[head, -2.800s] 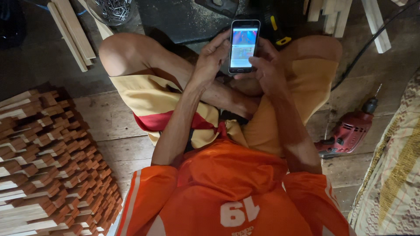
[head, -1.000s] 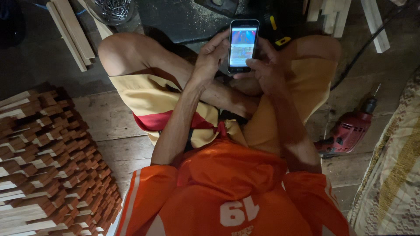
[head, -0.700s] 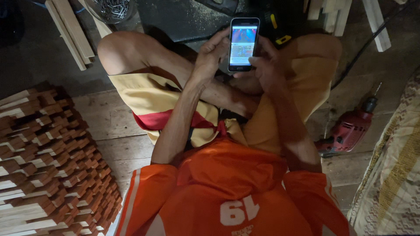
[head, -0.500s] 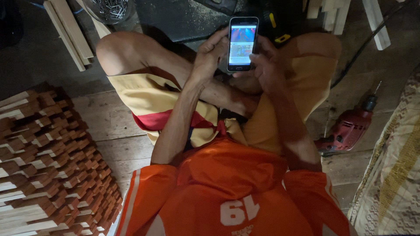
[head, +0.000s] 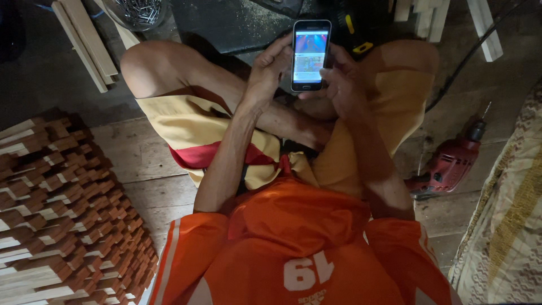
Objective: The person assembles small wooden crosses by fitting two wooden slats together and hammering a nail through the center point.
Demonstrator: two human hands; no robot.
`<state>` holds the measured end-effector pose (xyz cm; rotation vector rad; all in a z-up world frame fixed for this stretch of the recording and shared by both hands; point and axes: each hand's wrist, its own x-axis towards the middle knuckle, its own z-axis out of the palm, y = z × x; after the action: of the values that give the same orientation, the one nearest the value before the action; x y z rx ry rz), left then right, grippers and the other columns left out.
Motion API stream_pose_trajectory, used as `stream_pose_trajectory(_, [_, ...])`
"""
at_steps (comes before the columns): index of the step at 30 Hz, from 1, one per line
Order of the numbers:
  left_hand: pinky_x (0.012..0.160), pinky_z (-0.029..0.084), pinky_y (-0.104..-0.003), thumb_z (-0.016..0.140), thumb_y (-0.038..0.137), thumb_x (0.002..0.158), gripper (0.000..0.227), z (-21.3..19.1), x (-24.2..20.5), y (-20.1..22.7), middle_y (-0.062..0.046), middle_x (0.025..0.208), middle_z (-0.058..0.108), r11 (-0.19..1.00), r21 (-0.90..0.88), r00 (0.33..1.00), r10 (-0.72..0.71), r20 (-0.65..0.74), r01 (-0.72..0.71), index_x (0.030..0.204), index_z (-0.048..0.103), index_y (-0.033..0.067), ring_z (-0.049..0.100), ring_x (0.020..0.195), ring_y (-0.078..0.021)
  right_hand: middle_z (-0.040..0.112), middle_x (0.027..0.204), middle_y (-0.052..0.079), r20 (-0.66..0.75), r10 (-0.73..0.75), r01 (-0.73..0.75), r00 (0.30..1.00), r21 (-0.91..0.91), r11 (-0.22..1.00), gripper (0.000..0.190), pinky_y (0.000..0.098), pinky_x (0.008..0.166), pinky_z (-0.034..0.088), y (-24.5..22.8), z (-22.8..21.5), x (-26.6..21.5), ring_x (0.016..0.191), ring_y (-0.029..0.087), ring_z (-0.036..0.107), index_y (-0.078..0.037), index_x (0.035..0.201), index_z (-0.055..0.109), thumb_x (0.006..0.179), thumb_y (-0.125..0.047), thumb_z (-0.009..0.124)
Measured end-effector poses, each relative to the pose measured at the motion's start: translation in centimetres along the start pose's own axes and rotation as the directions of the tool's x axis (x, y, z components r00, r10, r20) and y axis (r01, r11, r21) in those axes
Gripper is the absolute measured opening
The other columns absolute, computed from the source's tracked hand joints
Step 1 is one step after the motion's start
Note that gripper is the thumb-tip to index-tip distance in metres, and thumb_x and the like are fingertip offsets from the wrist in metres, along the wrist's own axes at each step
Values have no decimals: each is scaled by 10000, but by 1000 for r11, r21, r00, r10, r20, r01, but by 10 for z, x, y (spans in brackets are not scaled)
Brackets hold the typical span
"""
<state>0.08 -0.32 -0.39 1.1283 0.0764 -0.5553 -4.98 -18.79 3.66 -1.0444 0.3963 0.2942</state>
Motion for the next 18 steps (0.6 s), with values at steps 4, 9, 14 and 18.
stream_pose_trajectory(4, [679,415,-255,570,234,1085,377,-2,-1,-2,5,1102,739,998,52,999,41,13,-41,1458,590,179,544,803,-110,614,1351,158,11,-11,11,1000,-11,1000,555,449,677,703,-1,1,0,1151,357,687,-61,1476,453,931,-47,553])
stream_pose_trajectory(9, [649,381,-238,547,217,1099,372,-4,1,-6,29,969,695,998,28,999,47,23,-47,1465,589,162,485,725,-88,620,1318,150,11,-7,7,1000,7,1000,562,469,668,696,9,-8,4,1103,364,698,-71,1453,467,904,-68,586])
stream_pose_trajectory(14, [704,424,-258,555,196,1089,375,-2,-1,-1,13,960,621,998,44,999,43,18,-43,1460,591,152,525,801,-116,602,1334,165,19,-16,16,1000,-16,1000,540,460,690,702,4,-3,1,1145,370,682,-72,1468,451,940,-75,564])
stream_pose_trajectory(18, [739,454,-279,530,197,1101,358,-3,-2,0,-11,1136,722,996,55,996,70,47,-73,1453,592,189,580,878,-131,601,1359,174,40,-15,14,999,29,999,572,475,685,697,9,-10,4,1166,376,677,-73,1488,432,938,-62,588])
